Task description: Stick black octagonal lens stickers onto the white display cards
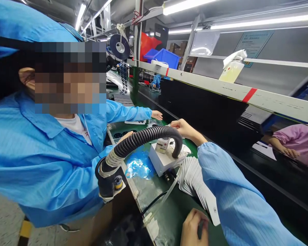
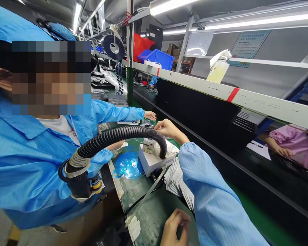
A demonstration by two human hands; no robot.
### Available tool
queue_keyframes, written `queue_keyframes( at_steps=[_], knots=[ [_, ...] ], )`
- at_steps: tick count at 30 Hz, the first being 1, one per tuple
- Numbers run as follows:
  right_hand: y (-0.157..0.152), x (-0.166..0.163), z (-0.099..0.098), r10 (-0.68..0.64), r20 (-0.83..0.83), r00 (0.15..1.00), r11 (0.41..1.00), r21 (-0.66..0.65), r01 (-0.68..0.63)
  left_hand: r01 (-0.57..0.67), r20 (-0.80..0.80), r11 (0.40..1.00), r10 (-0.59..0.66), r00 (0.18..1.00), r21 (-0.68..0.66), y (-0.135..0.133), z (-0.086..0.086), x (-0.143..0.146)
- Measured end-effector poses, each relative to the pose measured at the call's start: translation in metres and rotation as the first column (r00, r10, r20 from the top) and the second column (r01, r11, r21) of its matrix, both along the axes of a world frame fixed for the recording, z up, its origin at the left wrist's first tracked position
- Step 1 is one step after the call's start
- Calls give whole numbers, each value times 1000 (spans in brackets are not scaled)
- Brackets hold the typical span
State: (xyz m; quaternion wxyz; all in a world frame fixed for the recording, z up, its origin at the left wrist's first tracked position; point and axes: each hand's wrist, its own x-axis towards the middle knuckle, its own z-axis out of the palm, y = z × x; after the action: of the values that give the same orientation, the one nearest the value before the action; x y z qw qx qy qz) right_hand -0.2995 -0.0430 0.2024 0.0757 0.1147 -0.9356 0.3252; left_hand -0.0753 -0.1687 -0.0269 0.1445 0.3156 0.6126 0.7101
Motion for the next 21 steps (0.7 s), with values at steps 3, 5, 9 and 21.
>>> queue_keyframes(
  at_steps=[3, 5, 9, 21],
  knots=[
    [-1, 1, -2, -1, -18, 1000, 999, -43, 0, 26, 13, 999, -26, 1000, -27, -3, -4, 1],
    [-1, 1, -3, -3, -19, 1000, 998, -60, 2, 42, 20, 998, -42, 999, -37, -5, -3, 1],
    [-1, -1, -5, -11, -12, 1000, 998, -68, 10, 45, 36, 996, -43, 998, -73, -8, 4, -1],
    [-5, 2, -3, -27, -26, 999, 999, -44, 26, 94, 34, 985, -90, 995, -142, -13, 11, -4]
  ],
)
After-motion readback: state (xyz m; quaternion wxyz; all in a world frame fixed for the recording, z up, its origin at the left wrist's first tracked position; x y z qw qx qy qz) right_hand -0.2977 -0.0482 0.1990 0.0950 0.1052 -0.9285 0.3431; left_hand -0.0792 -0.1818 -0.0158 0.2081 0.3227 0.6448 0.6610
